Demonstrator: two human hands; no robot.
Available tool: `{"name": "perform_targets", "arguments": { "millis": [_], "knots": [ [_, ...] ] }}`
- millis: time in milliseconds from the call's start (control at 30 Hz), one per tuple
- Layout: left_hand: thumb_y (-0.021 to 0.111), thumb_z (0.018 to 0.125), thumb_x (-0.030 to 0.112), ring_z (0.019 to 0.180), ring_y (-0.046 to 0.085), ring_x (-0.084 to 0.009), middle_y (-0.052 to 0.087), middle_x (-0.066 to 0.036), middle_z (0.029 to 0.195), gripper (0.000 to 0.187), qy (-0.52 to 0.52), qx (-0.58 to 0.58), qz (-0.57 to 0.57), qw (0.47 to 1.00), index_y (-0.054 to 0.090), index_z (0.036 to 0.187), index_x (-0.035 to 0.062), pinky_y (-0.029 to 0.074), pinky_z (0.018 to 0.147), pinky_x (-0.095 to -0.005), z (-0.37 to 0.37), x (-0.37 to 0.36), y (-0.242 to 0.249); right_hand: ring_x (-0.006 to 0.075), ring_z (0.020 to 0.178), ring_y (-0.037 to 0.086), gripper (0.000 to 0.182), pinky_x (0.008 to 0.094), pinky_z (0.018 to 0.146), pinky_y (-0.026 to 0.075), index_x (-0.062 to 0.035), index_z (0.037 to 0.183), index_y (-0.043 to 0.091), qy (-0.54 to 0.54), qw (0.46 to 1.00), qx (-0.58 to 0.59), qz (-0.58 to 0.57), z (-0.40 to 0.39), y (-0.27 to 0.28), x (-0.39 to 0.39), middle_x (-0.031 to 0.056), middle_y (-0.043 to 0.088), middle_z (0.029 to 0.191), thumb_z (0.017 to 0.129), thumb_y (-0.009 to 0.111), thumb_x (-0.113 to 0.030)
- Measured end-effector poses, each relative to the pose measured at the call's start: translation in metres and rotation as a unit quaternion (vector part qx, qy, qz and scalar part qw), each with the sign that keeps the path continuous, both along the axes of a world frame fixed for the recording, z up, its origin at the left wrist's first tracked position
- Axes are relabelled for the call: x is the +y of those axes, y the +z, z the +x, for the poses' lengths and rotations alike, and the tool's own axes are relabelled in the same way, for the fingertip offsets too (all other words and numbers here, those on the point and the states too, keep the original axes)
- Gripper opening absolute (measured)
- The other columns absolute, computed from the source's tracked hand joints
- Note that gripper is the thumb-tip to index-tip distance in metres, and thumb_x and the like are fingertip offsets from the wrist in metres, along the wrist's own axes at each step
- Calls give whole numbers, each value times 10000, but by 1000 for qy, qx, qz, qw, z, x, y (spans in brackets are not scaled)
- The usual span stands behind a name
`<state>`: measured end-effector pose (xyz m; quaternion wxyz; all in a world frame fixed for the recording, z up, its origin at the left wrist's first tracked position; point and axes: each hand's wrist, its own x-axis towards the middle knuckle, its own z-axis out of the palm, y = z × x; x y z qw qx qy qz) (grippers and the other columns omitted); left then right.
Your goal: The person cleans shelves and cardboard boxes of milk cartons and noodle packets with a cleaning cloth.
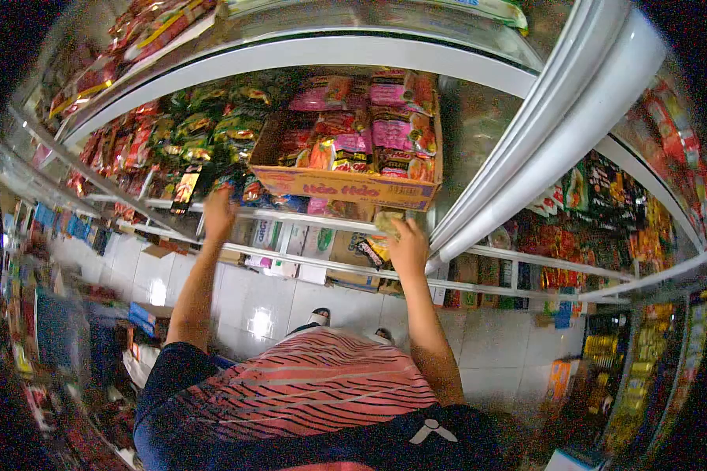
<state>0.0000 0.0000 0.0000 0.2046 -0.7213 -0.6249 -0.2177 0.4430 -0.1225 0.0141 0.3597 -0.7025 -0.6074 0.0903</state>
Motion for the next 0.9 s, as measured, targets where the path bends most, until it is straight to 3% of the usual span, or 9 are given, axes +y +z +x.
{"name": "perform_targets", "arguments": {
  "millis": [100, 167, 300, 433, 567, 633, 700, 800, 900],
  "knots": [
    [566, 734, 279, 796, 523, -353, 571, -144, 820, 281, 64, -16, -12, 998, 531, 910, 62, 386, 702, -464, -11, 21, 52, 318, 826, 541, 315, 381, 695, 446, -95, 962, 599, 6, 999, 46, 27, -17, 4, -4, 112, 558, 905, 647, 618, -96],
    [534, 783, 369, 1012, 487, -315, 564, -153, 1027, 433, 129, 0, -7, 992, 504, 1079, 54, 344, 874, -446, -29, 37, 35, 327, 825, 540, 304, 384, 689, 445, -86, 958, 597, -27, 997, 49, 52, -12, 7, -10, 125, 561, 899, 655, 611, -96],
    [398, 827, 504, 1200, 330, -294, 465, -130, 1213, 603, 144, 83, -108, 980, 379, 1231, 57, 187, 975, -518, -70, 61, 12, 333, 838, 539, 295, 382, 694, 446, -66, 950, 595, -49, 995, 46, 75, -14, 17, -4, 142, 559, 915, 658, 612, -101],
    [380, 834, 514, 1174, 365, -299, 493, -112, 1182, 589, 127, 99, -140, 977, 401, 1212, 63, 180, 985, -510, -84, 43, 14, 333, 837, 538, 294, 381, 698, 446, -52, 945, 587, -42, 992, 37, 113, -14, 23, 7, 135, 559, 914, 656, 613, -95],
    [551, 783, 347, 1015, 471, -327, 543, -163, 1058, 439, 96, 57, -32, 993, 477, 1089, 41, 328, 858, -470, -82, 3, -2, 327, 821, 543, 293, 391, 677, 447, -60, 946, 578, -78, 986, 27, 144, -16, 30, 10, 105, 553, 928, 657, 610, -99],
    [620, 727, 243, 912, 487, -338, 544, -179, 962, 382, 56, -36, -117, 991, 496, 1009, 18, 370, 757, -440, -33, -26, 15, 323, 799, 548, 312, 404, 654, 451, -74, 968, 565, -120, 987, -15, 108, -20, 19, 15, 104, 543, 927, 662, 612, -116],
    [644, 684, 188, 851, 480, -345, 527, -183, 896, 373, -137, -123, -58, 981, 499, 985, 21, 373, 730, -436, 3, -36, -14, 316, 788, 555, 341, 411, 640, 459, -95, 1004, 542, -114, 993, -34, 11, -35, 3, 19, 86, 539, 937, 677, 612, -165],
    [639, 684, 196, 1059, 421, -343, 481, -168, 1126, 462, -233, -117, -130, 957, 478, 1085, 33, 304, 913, -432, 89, -57, 0, 314, 794, 572, 301, 393, 651, 471, -81, 984, 532, 5, 996, -87, 2, -60, -11, 30, 80, 569, 966, 730, 593, -230],
    [573, 776, 278, 1218, 289, -327, 337, -147, 1309, 529, -149, -178, -84, 969, 407, 1202, 12, 172, 1012, -478, 133, -61, -26, 309, 797, 578, 285, 390, 657, 474, -78, 971, 534, 83, 991, -93, -41, -62, 9, 32, 90, 570, 978, 731, 594, -220]
  ]
}}
